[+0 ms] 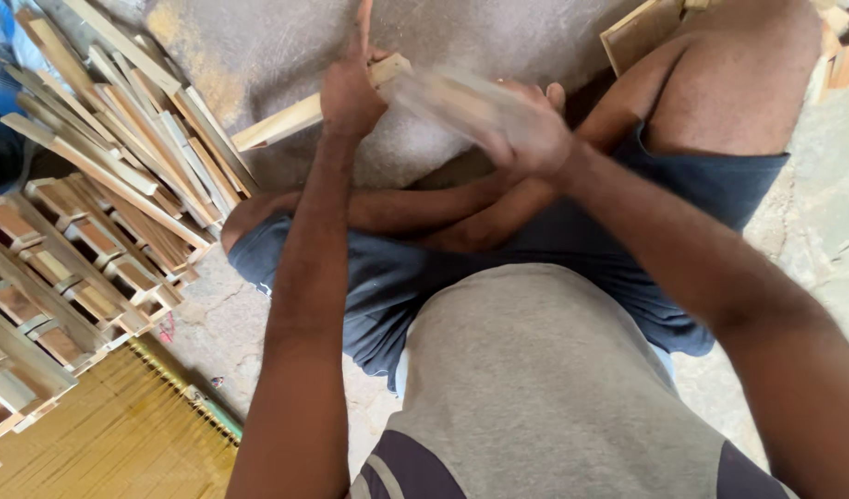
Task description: The person sits on the floor and assembles small rectangular wooden frames by hand. They pick up thin wooden strips and small blocks, fit them together, and use a hammer to tap the joints into place. Completed frames are stacked nearby.
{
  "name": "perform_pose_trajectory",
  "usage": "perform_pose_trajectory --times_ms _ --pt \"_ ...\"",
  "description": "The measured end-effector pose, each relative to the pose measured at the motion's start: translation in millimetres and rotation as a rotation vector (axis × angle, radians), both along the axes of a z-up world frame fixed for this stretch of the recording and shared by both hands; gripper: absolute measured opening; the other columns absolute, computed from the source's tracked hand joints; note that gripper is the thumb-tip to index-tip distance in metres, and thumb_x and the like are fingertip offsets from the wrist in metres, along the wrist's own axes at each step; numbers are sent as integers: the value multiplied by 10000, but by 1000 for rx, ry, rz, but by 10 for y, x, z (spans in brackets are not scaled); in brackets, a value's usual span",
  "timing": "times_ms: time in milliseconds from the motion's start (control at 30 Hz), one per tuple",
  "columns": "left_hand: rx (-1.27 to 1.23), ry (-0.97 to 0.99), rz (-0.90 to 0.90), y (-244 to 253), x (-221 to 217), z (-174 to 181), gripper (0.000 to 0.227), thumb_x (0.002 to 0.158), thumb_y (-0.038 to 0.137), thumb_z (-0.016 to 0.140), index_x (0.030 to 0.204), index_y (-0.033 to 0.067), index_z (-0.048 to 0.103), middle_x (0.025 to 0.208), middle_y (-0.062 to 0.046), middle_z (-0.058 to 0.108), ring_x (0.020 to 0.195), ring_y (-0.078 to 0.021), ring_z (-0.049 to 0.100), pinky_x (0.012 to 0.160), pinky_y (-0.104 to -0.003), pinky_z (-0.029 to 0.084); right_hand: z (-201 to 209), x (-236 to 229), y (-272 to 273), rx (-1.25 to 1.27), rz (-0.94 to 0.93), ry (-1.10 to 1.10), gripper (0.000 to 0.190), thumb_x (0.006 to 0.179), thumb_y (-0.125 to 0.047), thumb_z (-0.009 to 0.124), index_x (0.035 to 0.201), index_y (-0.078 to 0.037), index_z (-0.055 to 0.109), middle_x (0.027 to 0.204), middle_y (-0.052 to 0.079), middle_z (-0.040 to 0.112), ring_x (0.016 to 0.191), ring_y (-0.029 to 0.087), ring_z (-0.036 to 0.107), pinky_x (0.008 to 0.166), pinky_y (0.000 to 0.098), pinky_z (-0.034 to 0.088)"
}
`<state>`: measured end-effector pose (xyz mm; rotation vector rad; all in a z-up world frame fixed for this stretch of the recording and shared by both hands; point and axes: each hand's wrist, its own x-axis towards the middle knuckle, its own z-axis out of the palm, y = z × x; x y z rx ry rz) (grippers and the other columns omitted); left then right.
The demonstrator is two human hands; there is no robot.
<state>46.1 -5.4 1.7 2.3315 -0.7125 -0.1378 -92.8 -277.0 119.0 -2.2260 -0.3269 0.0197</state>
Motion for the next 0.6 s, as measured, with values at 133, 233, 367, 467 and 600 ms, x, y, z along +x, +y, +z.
perform_pose_trajectory --times_ms 133,233,367,467,600 --pt "4 50 35 -86 -9 -17 1060 813 354 905 1572 104 210 1068 -89 782 859 -300 763 759 -426 604 -170 16 -96 -129 -75 111 295 1128 -270 660 1213 -12 545 786 86 701 673 192 676 596 355 498" --pt "150 32 32 -65 -83 -68 676 856 423 886 1366 157 530 1032 -101 781 854 -325 745 794 -448 581 -303 -297 -104 392 -250 365 383 1070 -268 566 1373 -83 423 671 13 618 487 98 584 430 270 484" --pt "32 -122 -44 -67 5 46 362 850 386 837 1128 175 743 1047 -128 757 856 -348 725 759 -459 565 -508 -548 -168 374 -361 528 333 1027 -305 658 1034 -47 447 611 14 555 445 110 546 374 279 433" --pt "39 -38 -3 -88 -86 257 319 861 374 840 1110 205 732 1034 -97 756 891 -329 724 786 -459 567 -777 -633 -147 244 -302 702 367 995 -364 683 991 -26 539 629 56 553 437 157 546 391 324 446" --pt "-94 47 129 -158 -82 788 367 893 358 820 1211 205 721 1001 -85 768 871 -240 739 788 -421 578 -1006 -538 -188 120 -238 589 452 998 -391 652 1224 -2 612 854 142 728 687 249 727 597 380 574"
